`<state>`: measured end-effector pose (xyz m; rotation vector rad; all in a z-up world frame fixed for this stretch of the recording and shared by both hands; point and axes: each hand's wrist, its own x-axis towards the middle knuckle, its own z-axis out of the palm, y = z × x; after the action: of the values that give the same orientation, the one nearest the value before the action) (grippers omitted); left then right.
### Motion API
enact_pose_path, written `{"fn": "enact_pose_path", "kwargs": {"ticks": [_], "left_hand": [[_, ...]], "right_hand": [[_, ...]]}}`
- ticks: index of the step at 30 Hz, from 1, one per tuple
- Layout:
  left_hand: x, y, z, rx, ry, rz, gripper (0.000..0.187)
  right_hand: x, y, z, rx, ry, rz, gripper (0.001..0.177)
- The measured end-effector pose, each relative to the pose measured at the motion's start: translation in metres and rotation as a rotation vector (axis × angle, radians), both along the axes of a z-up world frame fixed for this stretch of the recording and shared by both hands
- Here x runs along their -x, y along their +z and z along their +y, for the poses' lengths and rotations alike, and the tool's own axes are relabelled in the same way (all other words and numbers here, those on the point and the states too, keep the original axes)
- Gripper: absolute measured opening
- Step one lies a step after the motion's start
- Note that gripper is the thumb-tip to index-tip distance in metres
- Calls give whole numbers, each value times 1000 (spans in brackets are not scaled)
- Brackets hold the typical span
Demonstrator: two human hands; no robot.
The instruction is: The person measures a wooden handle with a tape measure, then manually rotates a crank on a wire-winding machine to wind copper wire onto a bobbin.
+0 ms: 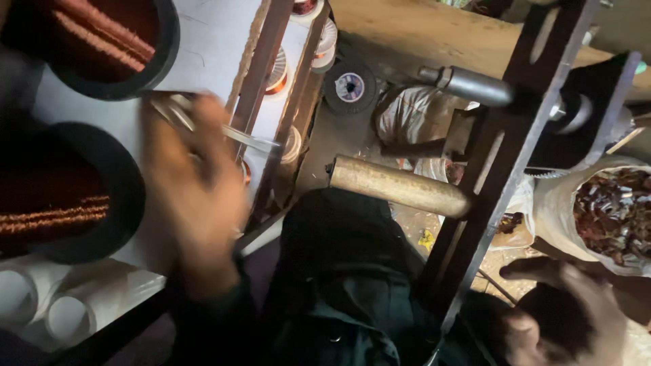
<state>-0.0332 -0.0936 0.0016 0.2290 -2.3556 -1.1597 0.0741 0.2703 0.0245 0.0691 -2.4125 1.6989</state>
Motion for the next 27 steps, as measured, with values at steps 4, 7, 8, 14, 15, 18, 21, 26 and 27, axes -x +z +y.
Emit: {"fn": "enact_pose_path", "kwargs": {"ticks": [4, 7, 8, 14, 15, 18, 21, 26, 27], "left_hand": [[19, -55, -65, 617, 396, -71, 18], [23, -109, -84, 846, 465, -36, 16], [15, -124, -83, 829, 440, -67, 16], [-4, -132, -80, 763, 377, -62, 21], [2, -123, -79, 751, 369, -21, 22], [1, -114, -30, 601, 241, 220, 26], [-41, -123, 64, 228, 110, 248, 29], [-65, -115, 157, -305, 94, 141, 26], [-66, -105, 155, -275, 101, 151, 27]], "right_hand": [[-11, -39, 16, -288, -94, -167, 83], [-17, -57, 23, -426, 29, -390, 65], [-18, -59, 24, -415, 122, -375, 59], [1, -70, 13, -115, 253, -410, 67], [8, -77, 9, 17, 245, -484, 66], [5, -107, 6, 173, 223, -530, 62], [-1, -148, 8, 14, 242, -245, 54], [3, -183, 10, 165, 197, -233, 37], [9, -184, 4, 175, 177, -245, 36]]}}
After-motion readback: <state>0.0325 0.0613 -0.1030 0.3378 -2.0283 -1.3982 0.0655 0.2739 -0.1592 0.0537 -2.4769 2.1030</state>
